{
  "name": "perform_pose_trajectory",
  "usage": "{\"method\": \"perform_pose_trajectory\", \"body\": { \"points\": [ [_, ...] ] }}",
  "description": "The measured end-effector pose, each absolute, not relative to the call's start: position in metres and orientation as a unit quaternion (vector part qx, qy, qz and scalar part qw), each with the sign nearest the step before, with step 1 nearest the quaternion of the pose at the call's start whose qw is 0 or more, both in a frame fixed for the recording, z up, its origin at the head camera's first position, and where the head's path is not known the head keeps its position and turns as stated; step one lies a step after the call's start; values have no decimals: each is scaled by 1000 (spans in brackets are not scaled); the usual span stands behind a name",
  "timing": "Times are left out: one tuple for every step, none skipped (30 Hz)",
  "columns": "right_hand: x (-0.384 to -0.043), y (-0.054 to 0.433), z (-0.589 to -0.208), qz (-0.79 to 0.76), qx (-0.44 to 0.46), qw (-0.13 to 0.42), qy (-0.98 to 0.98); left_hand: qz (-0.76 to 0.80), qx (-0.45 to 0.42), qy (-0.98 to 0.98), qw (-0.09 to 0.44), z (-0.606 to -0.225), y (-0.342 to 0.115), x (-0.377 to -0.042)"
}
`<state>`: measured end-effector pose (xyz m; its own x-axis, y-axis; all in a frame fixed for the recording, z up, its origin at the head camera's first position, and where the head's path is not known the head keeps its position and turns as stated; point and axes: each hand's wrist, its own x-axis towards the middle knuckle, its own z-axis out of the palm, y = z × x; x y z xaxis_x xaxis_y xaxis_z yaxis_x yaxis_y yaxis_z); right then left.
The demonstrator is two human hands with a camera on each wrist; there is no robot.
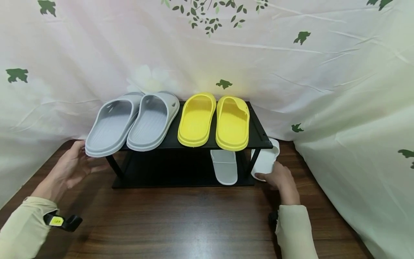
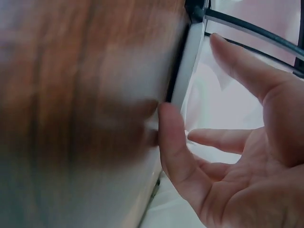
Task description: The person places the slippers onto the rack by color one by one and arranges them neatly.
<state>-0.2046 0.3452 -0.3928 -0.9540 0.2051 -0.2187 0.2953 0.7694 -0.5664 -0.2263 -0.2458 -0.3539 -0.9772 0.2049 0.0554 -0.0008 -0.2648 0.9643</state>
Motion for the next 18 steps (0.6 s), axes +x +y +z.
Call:
{"method": "perform_pose_trajectory", "body": {
  "points": [
    [-205,346,-393,-319,134,74,935,791,84,602,66,-354,-246,-227],
    [-206,347,-394,-327,140,77,931,791,84,602,66,-354,-246,-227],
    [-206,348,-394,-335,145,80,928,792,85,601,67,-355,-246,-227],
    [-206,349,-394,-337,148,82,926,792,86,600,67,-355,-245,-227],
    [-206,351,-394,-341,153,84,924,793,86,600,67,-354,-245,-227],
    [-207,353,-395,-343,157,86,922,793,87,599,68,-354,-245,-227],
    [-207,354,-396,-346,159,87,921,793,88,599,67,-354,-245,-227],
    [-207,356,-396,-348,162,88,919,793,89,600,67,-354,-245,-227],
    [-208,359,-397,-347,160,84,920,793,89,599,67,-353,-245,-227],
    [-208,361,-399,-350,159,80,920,792,90,600,67,-353,-245,-227],
    [-208,364,-400,-351,159,74,920,792,90,600,68,-353,-245,-227],
    [-209,366,-400,-349,159,69,921,791,91,601,68,-353,-245,-227],
    [-209,369,-401,-347,160,63,922,791,91,601,69,-354,-245,-227],
    [-209,371,-401,-347,161,58,922,790,91,602,69,-354,-245,-227],
    [-209,373,-401,-344,159,51,924,790,91,602,69,-354,-245,-227],
    [-210,375,-402,-342,160,47,925,790,91,602,69,-354,-245,-227],
    [-209,377,-402,-344,163,46,924,790,91,603,69,-354,-245,-227],
    [-209,378,-403,-345,163,43,923,790,90,603,69,-354,-245,-227]
  ]
}}
